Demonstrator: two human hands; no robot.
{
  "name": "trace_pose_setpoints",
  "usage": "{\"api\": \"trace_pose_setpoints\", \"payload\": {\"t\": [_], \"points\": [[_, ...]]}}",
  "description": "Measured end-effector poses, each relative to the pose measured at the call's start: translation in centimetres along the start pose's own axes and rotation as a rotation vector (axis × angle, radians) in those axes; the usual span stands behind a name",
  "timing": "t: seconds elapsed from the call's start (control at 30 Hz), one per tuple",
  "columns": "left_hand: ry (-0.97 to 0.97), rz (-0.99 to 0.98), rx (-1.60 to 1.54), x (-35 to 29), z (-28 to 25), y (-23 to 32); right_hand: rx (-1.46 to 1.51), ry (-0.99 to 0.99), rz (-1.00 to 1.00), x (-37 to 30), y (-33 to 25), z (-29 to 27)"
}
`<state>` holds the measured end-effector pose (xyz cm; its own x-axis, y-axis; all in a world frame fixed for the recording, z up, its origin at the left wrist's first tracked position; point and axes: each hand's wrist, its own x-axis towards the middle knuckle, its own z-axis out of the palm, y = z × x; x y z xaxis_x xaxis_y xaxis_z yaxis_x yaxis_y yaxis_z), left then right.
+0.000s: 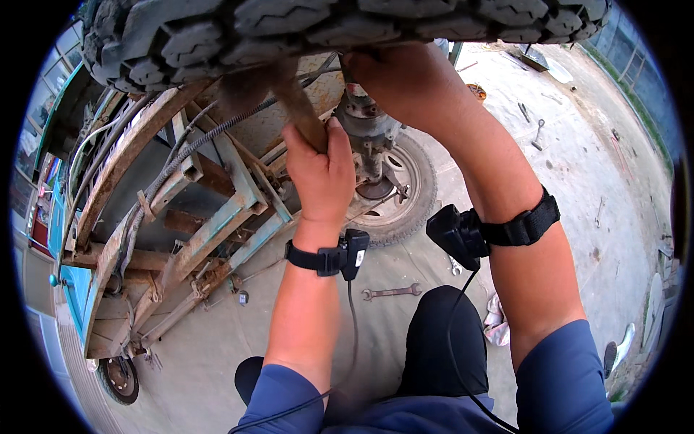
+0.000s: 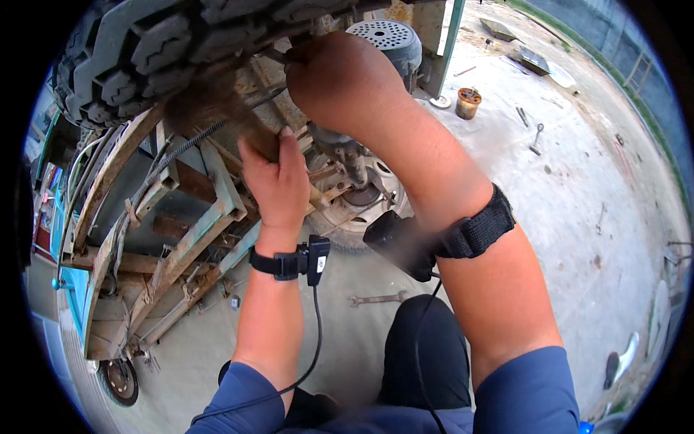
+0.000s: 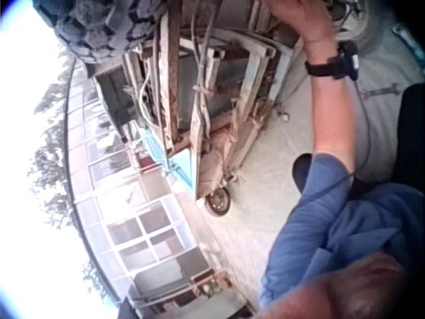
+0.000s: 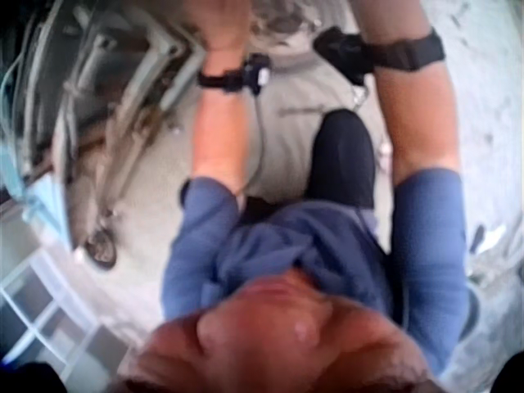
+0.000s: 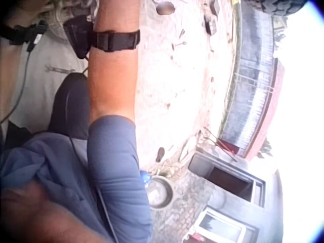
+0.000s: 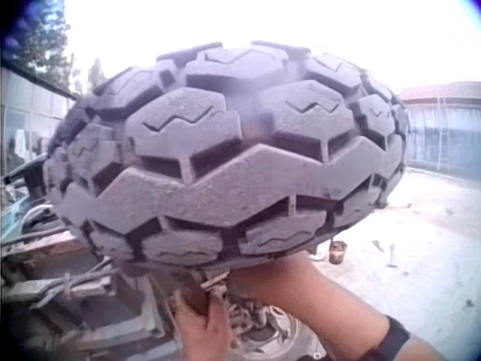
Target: The person works under a three-wheeled vehicle, using a hammer and wrench to loosen and remove a bolt from the rear suspension assembly. They then apply lubricant to a small metal part using a grease gun.
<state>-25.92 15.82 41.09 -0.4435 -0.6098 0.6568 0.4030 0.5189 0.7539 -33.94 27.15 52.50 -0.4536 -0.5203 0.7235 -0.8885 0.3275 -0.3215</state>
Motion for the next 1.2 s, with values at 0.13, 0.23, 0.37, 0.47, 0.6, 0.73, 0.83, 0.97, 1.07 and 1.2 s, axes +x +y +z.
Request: {"api": "trace_pose_setpoints", "payload": {"t": [0.13, 0.23, 0.37, 0.47, 0.6, 0.73, 0.83, 0.97, 1.07, 1.2], "points": [[-0.071, 0.103, 0.112, -0.9, -0.3, 0.1, 0.008, 0.035, -0.058, -0.3, 0.2, 0.2], [-0.045, 0.055, 0.088, -1.1, -0.2, 1.5, -0.001, 0.052, -0.159, -0.1, 1.3, 0.5], [-0.094, 0.097, 0.188, 0.1, -1.7, 0.2, -0.052, 0.074, -0.166, -0.2, 1.4, 0.9], [-0.119, 0.152, 0.256, 0.3, -2.5, 0.6, -0.026, 0.038, -0.061, -0.1, 1.2, 0.6], [-0.198, 0.166, 0.332, 1.3, -3.3, 0.7, -0.101, 0.012, -0.153, 0.0, 1.7, 0.2], [-0.210, 0.163, 0.336, 1.4, -4.1, 1.8, 0.045, -0.094, 0.146, -0.2, 0.3, -0.7], [-0.206, 0.159, 0.324, 1.5, -4.6, 1.2, 0.122, -0.133, 0.112, -0.4, -1.2, -1.7], [-0.193, 0.149, 0.338, 1.3, -4.0, 2.0, 0.353, -0.107, 0.159, 0.6, -1.1, -1.1], [-0.181, 0.150, 0.341, 1.1, -4.1, 1.0, 0.518, 0.046, -0.023, 0.5, -0.2, 1.0], [-0.202, 0.145, 0.336, 1.6, -4.7, 0.7, 0.257, -0.106, 0.203, 0.1, -0.2, -0.2]]}}
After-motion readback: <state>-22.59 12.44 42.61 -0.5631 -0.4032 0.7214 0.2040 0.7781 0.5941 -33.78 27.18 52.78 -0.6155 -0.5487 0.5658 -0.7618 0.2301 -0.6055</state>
